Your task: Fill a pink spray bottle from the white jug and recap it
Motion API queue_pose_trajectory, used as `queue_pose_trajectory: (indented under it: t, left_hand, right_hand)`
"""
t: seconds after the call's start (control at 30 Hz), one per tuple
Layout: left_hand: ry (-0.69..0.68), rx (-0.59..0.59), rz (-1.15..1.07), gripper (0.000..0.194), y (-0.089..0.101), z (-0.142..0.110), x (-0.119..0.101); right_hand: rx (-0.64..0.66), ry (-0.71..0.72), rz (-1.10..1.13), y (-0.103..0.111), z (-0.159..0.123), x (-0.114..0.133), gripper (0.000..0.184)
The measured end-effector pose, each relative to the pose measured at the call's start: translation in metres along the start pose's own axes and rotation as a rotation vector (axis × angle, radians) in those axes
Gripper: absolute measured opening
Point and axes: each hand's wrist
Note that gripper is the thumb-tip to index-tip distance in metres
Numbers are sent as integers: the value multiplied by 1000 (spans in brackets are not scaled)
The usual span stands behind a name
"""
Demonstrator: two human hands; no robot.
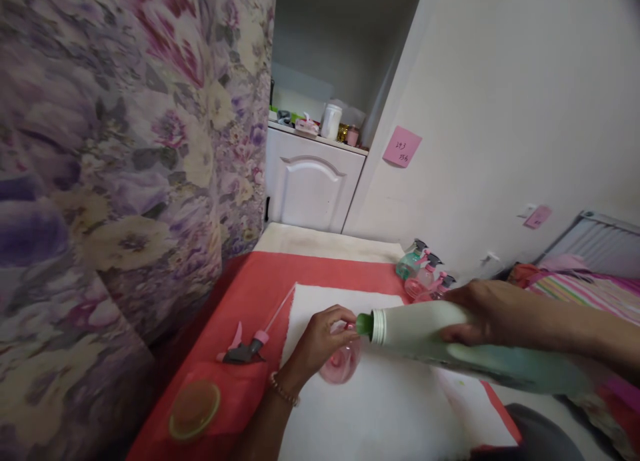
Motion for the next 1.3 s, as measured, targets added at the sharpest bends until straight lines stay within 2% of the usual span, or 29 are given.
queue_pose_trajectory:
  t: [0.17,0.33,0.47,0.57,0.67,0.8,0.9,1.0,1.13,1.3]
  left_hand:
    - [-9,-7,8,12,0,-2,3]
    - [-5,-2,-9,13,0,-5,6]
    - [30,-11,12,15,0,-5,8]
    - [45,-23,37,16,1,-5,8]
    - [76,-39,44,18,2,-4,7]
    - [105,-62,56,21,1,-4,7]
    - [99,-68,63,23,2,-4,11]
    - [102,-60,46,30,4,-5,15]
    - [114,-22,28,43,8,-7,17]
    - [103,20,108,55,14,-12,36]
  right_hand:
    - [1,-94,165,-38,-4,-26,48]
    - [46,-162,480,-77,-9,-39,46]
    - [51,-229,639,-97,-13,-46,47]
    - [-20,-255,761,-102,-12,-54,48]
    - [-215,-238,880,-103,-3,-60,46]
    - [-502,-205,1103,-111,33,-53,45]
    - [-607,-153,1324,-128,78,-36,41]
    - [-706,-14,1507,-148,127,-14,36]
    - [-784,-3,1531,-173,174,11,37]
    - [-800,-24,1503,-188,197,22,37]
Point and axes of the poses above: each hand's wrist, its own z-axis towards the middle knuckle, its own y-axis out of the back of the hand, x = y × z, and after that the axes turned 4 degrees about -z, right-handed
